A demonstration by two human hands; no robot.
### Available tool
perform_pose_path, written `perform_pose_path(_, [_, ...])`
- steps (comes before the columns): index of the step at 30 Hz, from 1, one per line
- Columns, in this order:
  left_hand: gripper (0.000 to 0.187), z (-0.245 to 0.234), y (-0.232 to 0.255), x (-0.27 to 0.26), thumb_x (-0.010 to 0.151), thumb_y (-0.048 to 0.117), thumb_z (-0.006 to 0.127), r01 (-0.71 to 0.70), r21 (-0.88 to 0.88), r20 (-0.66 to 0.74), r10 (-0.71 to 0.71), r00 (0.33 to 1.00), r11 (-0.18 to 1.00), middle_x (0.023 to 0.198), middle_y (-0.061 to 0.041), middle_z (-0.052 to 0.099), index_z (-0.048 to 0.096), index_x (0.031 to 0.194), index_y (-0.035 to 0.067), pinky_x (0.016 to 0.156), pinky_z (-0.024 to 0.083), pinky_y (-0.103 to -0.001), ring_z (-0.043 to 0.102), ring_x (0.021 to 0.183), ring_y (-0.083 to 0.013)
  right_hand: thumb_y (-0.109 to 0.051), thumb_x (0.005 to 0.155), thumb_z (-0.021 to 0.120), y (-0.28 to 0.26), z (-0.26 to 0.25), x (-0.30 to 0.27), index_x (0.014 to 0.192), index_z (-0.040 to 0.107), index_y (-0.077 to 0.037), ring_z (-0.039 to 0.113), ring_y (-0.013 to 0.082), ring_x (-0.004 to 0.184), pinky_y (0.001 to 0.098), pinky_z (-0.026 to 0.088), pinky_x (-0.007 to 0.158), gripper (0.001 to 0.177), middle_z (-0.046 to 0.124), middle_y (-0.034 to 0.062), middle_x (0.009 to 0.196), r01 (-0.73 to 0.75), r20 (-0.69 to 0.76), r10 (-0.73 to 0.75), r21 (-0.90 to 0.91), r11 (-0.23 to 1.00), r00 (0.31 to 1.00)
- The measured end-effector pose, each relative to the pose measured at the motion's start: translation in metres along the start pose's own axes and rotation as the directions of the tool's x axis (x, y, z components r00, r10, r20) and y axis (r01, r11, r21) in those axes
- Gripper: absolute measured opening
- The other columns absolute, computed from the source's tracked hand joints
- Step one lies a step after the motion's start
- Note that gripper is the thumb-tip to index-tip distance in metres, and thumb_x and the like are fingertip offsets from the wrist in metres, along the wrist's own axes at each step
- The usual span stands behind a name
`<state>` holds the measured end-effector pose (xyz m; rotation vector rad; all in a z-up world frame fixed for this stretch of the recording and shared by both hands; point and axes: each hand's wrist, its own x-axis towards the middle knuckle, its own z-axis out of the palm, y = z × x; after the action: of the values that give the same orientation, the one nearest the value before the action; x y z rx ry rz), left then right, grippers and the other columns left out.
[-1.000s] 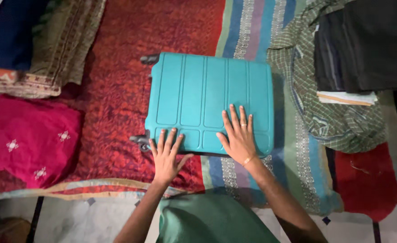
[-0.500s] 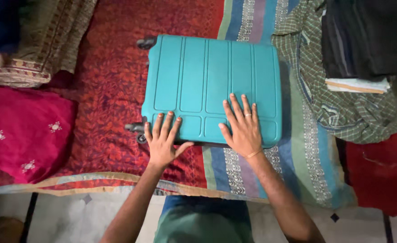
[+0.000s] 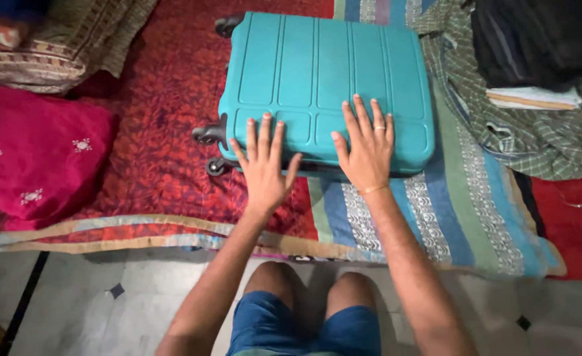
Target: The person carries a blue suitcase into a bedroom, places it onto a bed, opens it, and places folded garments inside the suitcase.
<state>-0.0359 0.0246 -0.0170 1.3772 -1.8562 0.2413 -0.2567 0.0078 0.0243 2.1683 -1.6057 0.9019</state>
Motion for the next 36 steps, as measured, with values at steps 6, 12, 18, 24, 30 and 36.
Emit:
perform_pose_path(6, [0.109, -0.005, 0.004, -0.005, 0.074, 0.041, 0.086, -0.034, 0.07, 0.126, 0.025, 0.992, 0.997, 0.17, -0.012, 0.02, 0.028, 0.163, 0.016, 0.119, 0.004, -0.075, 0.015, 0.158, -0.0396, -0.062, 0.081, 0.075, -0.018, -0.005, -0.027, 0.157, 0.038, -0.011, 0.03, 0.039, 0.15, 0.0658, 0.017, 0.122, 0.099, 0.033, 0.0157, 0.164, 0.078, -0.009, -0.078, -0.02, 0.997, 0.997])
perform_pose_path(12, [0.107, -0.022, -0.012, 0.022, 0.069, 0.039, 0.09, -0.262, 0.063, 0.154, 0.25, 0.956, 0.963, 0.163, -0.011, 0.036, 0.037, 0.159, 0.017, 0.122, 0.011, -0.072, 0.029, 0.152, -0.0374, -0.053, 0.065, 0.088, -0.001, -0.009, -0.023, 0.16, 0.036, -0.017, 0.033, 0.0358, 0.148, 0.0611, 0.024, 0.119, 0.115, 0.033, 0.0134, 0.165, 0.157, 0.094, -0.149, -0.088, 0.984, 0.984])
perform_pose_path(18, [0.105, -0.03, -0.013, 0.026, 0.068, 0.036, 0.09, -0.281, 0.038, 0.17, 0.271, 0.947, 0.959, 0.159, -0.013, 0.04, 0.039, 0.157, 0.016, 0.122, 0.012, -0.072, 0.032, 0.149, -0.0381, -0.046, 0.067, 0.09, 0.005, -0.017, -0.02, 0.159, 0.04, -0.016, 0.038, 0.0348, 0.145, 0.0559, 0.03, 0.116, 0.109, 0.037, 0.0131, 0.163, 0.227, 0.084, -0.219, -0.103, 0.968, 0.972])
perform_pose_path(24, [0.096, -0.024, -0.012, 0.02, 0.077, 0.05, 0.081, -0.267, -0.005, 0.079, 0.267, 0.96, 0.964, 0.16, -0.014, 0.039, 0.04, 0.157, 0.014, 0.12, 0.012, -0.071, 0.032, 0.15, -0.0376, -0.047, 0.07, 0.087, 0.005, -0.019, -0.022, 0.157, 0.043, -0.016, 0.037, 0.0351, 0.145, 0.0559, 0.03, 0.116, 0.103, 0.037, 0.0122, 0.163, 0.235, 0.091, -0.23, -0.055, 0.97, 0.969])
perform_pose_path(30, [0.078, -0.015, -0.014, 0.043, 0.097, 0.062, 0.06, -0.2, 0.045, 0.023, 0.199, 0.98, 0.979, 0.159, -0.013, 0.047, 0.051, 0.152, 0.008, 0.124, 0.016, -0.066, 0.037, 0.151, -0.0366, -0.06, 0.087, 0.069, 0.024, -0.024, -0.011, 0.156, 0.046, -0.016, 0.039, 0.0308, 0.148, 0.0628, 0.025, 0.119, 0.085, 0.042, 0.008, 0.162, 0.185, 0.094, -0.182, -0.03, 0.982, 0.979])
perform_pose_path(36, [0.087, 0.008, -0.014, 0.097, 0.093, 0.074, 0.052, -0.167, -0.008, 0.205, 0.165, 0.965, 0.986, 0.159, -0.016, 0.043, 0.052, 0.15, 0.009, 0.119, 0.021, -0.068, 0.036, 0.148, -0.0423, -0.067, 0.096, 0.054, 0.055, -0.002, 0.034, 0.156, 0.045, -0.016, 0.033, 0.0343, 0.153, 0.0659, 0.025, 0.119, 0.079, 0.039, 0.0119, 0.165, 0.044, 0.219, -0.056, 0.059, 0.997, 0.974])
